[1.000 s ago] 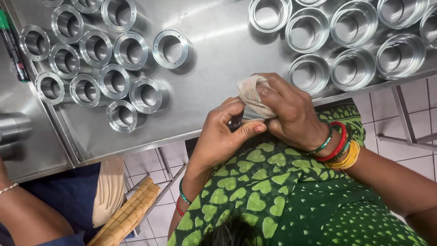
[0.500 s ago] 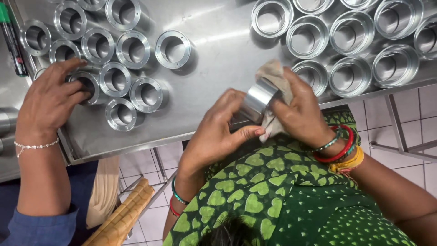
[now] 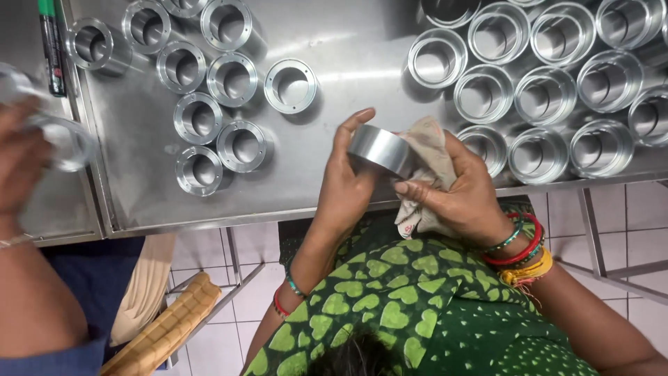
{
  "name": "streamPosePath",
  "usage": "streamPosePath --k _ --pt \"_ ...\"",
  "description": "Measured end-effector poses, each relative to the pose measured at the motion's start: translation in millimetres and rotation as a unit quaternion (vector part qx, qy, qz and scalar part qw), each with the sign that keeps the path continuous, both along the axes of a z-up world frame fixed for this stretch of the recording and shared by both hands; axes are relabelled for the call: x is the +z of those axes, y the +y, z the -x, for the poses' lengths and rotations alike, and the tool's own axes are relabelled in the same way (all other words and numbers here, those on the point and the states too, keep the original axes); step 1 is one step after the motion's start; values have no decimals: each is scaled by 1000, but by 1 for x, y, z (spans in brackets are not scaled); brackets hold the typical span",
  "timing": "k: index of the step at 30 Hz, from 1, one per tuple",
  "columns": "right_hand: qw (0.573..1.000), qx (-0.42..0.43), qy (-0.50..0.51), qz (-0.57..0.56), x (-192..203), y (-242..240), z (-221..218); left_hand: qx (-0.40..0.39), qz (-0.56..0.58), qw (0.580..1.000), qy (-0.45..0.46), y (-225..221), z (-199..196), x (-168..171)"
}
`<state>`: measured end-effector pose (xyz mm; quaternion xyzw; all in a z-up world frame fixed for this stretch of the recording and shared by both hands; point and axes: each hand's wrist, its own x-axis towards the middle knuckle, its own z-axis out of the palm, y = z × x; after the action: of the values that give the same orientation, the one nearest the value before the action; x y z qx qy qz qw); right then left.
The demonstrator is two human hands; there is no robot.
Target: Measuring and inspecting small metal cylindrical parts using a dial gauge and cleaning them with a cloth.
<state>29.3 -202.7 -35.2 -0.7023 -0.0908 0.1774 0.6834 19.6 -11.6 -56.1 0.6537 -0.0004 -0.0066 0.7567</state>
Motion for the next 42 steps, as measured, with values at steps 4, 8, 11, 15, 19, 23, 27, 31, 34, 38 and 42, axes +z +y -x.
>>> streamPosePath --k 4,8,11,15,19,23,27,31,34,38,42 --pt "998 -33 55 1 9 -8 -5 61 -206 967 137 17 -9 9" --pt "982 -132 -121 61 23 -44 -20 36 -398 917 -3 43 -7 14" --pt "963 -173 -172 110 30 -66 -24 40 -469 879 -80 63 -8 13" --pt "957 -195 -172 126 30 -81 -18 80 -583 804 -84 72 -7 22" --pt "956 -210 -159 132 28 -80 -13 144 -623 755 -147 33 -10 29" --pt "963 -187 -146 131 46 -67 -11 -59 -465 840 -271 -31 -10 17" --pt "924 -121 -161 324 42 -79 -4 -163 -510 775 -336 -65 -4 7" --pt "911 -94 -215 340 41 -77 0 -294 -531 778 -162 -37 -15 29" --pt "937 -97 -111 316 11 -63 8 -179 -459 859 -140 -13 -14 34" --pt "830 -38 -417 368 18 -1 2 -79 -243 966 34 4 0 24" --pt "915 -2 -386 116 0 2 -12 -141 5 987 72 8 20 19"
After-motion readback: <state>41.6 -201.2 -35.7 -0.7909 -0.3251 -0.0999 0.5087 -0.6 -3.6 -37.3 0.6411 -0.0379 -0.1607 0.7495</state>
